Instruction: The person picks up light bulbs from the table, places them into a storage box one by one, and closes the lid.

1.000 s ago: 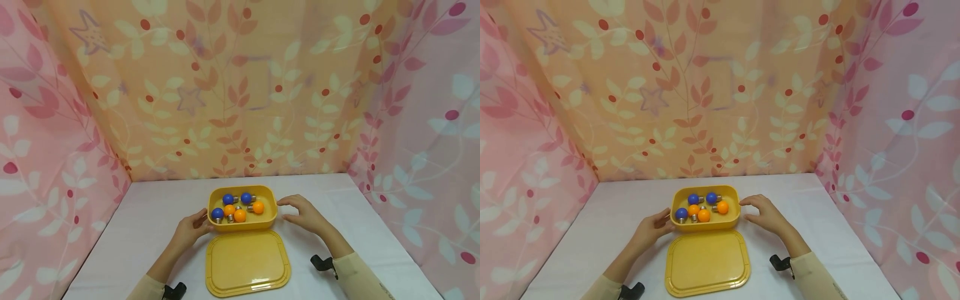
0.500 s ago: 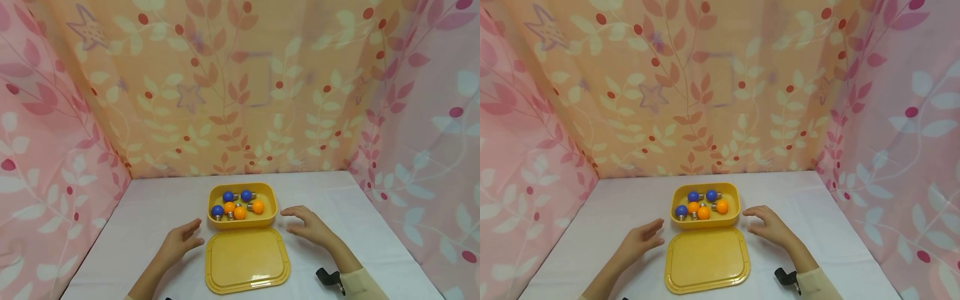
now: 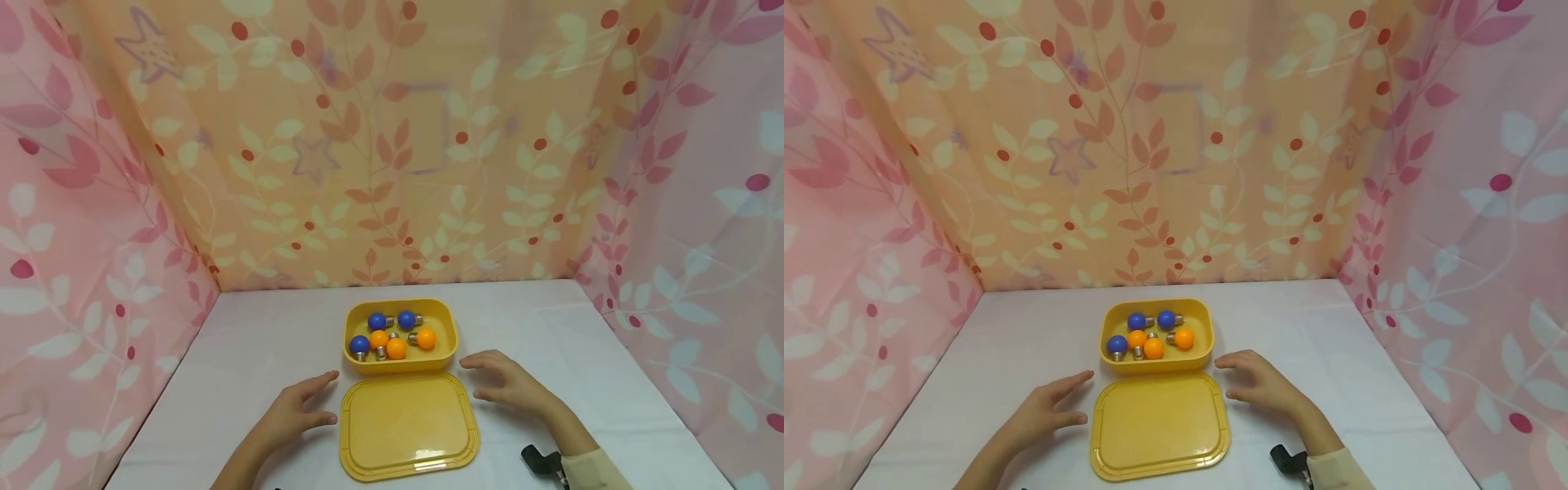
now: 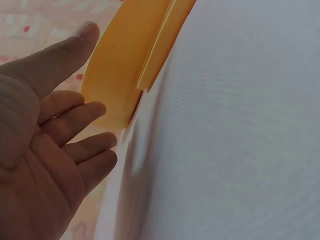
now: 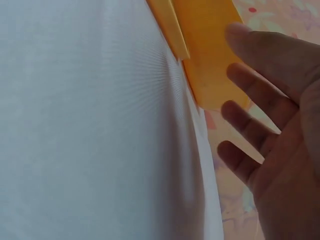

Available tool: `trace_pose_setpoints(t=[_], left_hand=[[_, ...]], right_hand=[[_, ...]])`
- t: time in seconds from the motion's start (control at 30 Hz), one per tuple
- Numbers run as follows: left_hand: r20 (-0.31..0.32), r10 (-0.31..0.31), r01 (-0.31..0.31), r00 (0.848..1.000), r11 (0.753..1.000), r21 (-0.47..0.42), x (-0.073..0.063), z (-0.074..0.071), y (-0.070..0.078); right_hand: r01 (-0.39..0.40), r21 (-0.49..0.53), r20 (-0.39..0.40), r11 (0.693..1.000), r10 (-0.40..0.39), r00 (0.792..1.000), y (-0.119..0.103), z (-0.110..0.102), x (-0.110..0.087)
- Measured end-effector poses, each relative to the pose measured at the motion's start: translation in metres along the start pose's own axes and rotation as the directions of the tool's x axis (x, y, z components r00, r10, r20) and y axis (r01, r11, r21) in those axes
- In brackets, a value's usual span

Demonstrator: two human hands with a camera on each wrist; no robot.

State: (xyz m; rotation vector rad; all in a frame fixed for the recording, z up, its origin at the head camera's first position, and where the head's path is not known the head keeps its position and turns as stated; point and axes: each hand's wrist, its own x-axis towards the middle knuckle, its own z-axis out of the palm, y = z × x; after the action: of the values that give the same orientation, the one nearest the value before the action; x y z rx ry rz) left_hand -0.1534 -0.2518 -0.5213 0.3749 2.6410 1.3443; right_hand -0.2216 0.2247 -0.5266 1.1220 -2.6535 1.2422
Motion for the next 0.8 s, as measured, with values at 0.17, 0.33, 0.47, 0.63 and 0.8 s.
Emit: trace_pose_setpoints(t=[0.17,0.33,0.47,0.63,0.8], left_hand=[[0.061,0.050,-0.055,0.997,0.994,0.093,0.000,0.000,-0.001],[0.148,0.024,-0.046,0.989,0.988,0.147,0.001,0.001,-0.001],[0.200,0.023,-0.060,0.979,0.982,0.181,0.000,0.004,-0.003],[0.245,0.040,-0.093,0.969,0.974,0.209,-0.001,0.008,-0.004],[0.252,0.042,-0.096,0.967,0.974,0.206,-0.003,0.013,-0.003]], right_hand=[[-0.012,0.005,0.076,1.000,0.012,0.997,0.004,0.001,-0.003],[-0.083,-0.030,0.159,0.996,0.087,0.983,0.005,0.001,-0.004],[-0.119,-0.043,0.198,0.992,0.125,0.972,0.006,0.002,-0.006],[-0.100,-0.057,0.222,0.993,0.111,0.969,0.006,0.005,-0.008],[-0.087,-0.069,0.235,0.994,0.101,0.967,0.005,0.008,-0.009]])
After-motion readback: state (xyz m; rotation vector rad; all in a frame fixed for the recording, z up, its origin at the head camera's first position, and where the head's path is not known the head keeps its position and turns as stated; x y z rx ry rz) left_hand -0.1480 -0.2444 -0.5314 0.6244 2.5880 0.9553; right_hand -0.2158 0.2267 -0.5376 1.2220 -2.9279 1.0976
